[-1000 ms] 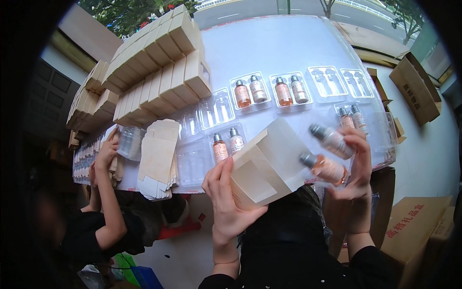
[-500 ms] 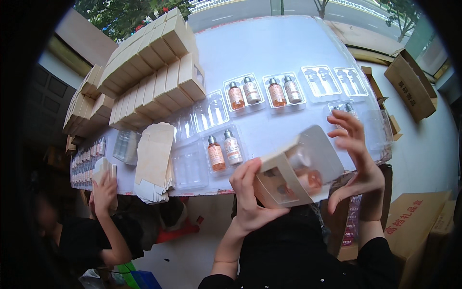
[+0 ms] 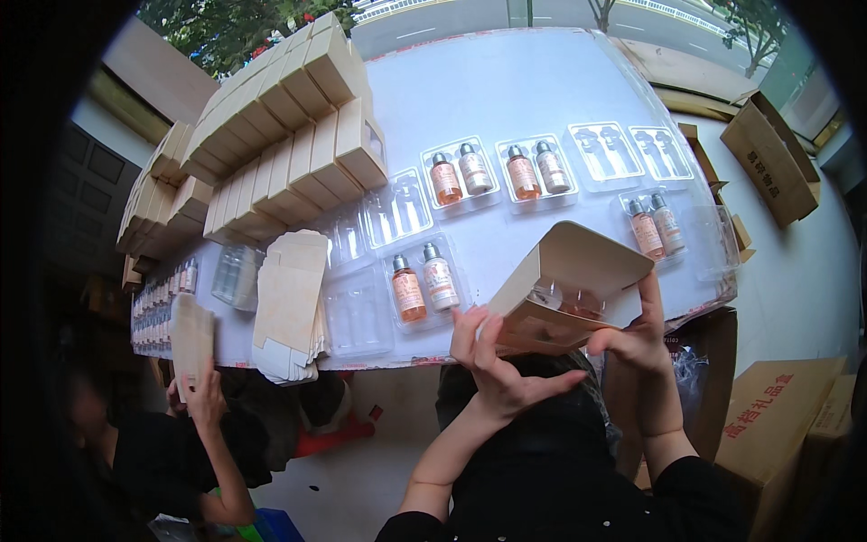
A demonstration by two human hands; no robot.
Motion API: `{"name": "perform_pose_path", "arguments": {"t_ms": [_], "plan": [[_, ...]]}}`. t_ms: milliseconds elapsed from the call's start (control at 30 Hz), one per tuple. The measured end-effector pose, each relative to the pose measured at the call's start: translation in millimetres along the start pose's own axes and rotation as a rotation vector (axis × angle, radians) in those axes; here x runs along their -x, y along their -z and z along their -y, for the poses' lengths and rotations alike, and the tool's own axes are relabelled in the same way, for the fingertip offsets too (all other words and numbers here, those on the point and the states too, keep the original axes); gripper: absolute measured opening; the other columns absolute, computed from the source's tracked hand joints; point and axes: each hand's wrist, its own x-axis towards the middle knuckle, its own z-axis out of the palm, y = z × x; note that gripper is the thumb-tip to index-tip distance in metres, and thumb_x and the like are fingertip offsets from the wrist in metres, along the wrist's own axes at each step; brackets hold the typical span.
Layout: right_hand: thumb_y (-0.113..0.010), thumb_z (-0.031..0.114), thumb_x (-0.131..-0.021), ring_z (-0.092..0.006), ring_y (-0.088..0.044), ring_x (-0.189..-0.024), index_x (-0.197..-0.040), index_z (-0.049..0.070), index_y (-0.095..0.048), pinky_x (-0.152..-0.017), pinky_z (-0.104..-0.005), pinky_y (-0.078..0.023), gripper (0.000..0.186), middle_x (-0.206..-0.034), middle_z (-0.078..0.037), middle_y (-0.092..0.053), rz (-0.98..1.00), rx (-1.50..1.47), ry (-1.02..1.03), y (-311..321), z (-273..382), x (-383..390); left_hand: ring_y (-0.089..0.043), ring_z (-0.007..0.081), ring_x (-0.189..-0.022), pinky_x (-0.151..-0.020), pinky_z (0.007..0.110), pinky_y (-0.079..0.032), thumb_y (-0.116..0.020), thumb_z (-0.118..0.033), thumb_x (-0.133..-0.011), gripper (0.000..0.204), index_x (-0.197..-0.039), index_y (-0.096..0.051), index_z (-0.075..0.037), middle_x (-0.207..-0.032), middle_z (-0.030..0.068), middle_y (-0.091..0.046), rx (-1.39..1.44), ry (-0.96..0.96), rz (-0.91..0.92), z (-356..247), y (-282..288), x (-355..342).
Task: The person assembles small cardboard boxes, places small bottles into clear plastic trays, and then inserts the trays into the boxes. The person works at a table with stacks of boxes and bottles, systematically packaging the items.
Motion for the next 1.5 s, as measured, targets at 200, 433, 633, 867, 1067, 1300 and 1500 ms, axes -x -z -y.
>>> {"name": "perform_pose_path", "arguments": {"t_ms": [200,433,633,867,1067,1300,1500], "plan": [[-0.082,0.03,-0.063,-0.0209,-0.047,-0.121,-0.145,0.004,-0.021,-0.1,-0.0345,-0.04,0.106,-0.13,-0.012,-0.047,0.315,-0.044,0.045,4,12,-29,-0.028,0.0289,-0.133,-0.109,0.042,-0.023,-0.046,-0.04,-0.094,0.067,-0.139,-0.018,0.001,-0.142,0.0203,-0.026,0.954,0.475,0.079,-3,3,-21],[-0.047,0.058,-0.087,-0.0261,-0.049,-0.115,-0.138,-0.004,-0.033,-0.098,-0.0385,-0.039,0.082,-0.127,-0.019,-0.046,0.164,-0.324,-0.196,-23,12,-25,-0.042,0.0219,-0.119,-0.104,0.036,-0.032,-0.046,-0.022,-0.089,0.055,-0.135,-0.024,-0.001,-0.13,0.0119,-0.042,1.377,0.788,0.013,5,10,-26],[-0.048,0.017,-0.088,-0.0235,-0.052,-0.111,-0.127,0.0,-0.044,-0.096,-0.0362,-0.04,0.043,-0.117,-0.016,-0.054,0.131,-0.231,-0.081,-24,6,-30,-0.048,0.0169,-0.105,-0.1,0.032,-0.035,-0.051,-0.001,-0.083,0.037,-0.119,-0.045,-0.005,-0.115,0.0093,-0.048,1.42,0.852,0.007,-5,20,-51],[-0.043,-0.002,-0.081,-0.0242,-0.055,-0.097,-0.086,0.004,-0.06,-0.088,-0.0357,-0.044,0.018,-0.101,-0.015,-0.059,0.12,-0.153,0.329,-26,-14,-40,-0.055,0.0261,-0.097,-0.093,0.042,-0.044,-0.05,-0.006,-0.086,0.009,-0.094,-0.053,-0.003,-0.101,0.0152,-0.055,0.88,0.137,-0.187,19,-5,-40],[-0.06,0.018,-0.078,-0.0269,-0.05,-0.103,-0.088,0.003,-0.054,-0.091,-0.0385,-0.041,0.019,-0.108,-0.019,-0.052,0.111,-0.015,0.378,-29,-16,-33,-0.058,0.0355,-0.101,-0.087,0.043,-0.05,-0.066,-0.021,-0.081,0.028,-0.096,-0.054,0.0,-0.102,0.0187,-0.059,0.734,-0.004,-0.135,28,3,-34],[-0.058,0.01,-0.087,-0.0236,-0.052,-0.097,-0.105,0.0,-0.046,-0.086,-0.0343,-0.043,0.024,-0.109,-0.021,-0.052,0.019,0.226,0.475,-33,-18,-29,-0.06,0.0344,-0.099,-0.084,0.04,-0.053,-0.072,-0.003,-0.074,0.028,-0.099,-0.059,-0.001,-0.104,0.0147,-0.058,0.49,-0.012,-0.071,23,10,-42],[-0.059,0.004,-0.087,-0.0235,-0.055,-0.091,-0.106,0.002,-0.049,-0.08,-0.033,-0.046,0.022,-0.107,-0.021,-0.054,0.009,0.274,0.559,-33,-23,-32,-0.061,0.0327,-0.095,-0.08,0.037,-0.055,-0.071,0.004,-0.074,0.027,-0.098,-0.063,-0.004,-0.102,0.0106,-0.059,0.487,-0.024,-0.063,22,12,-47]]}}
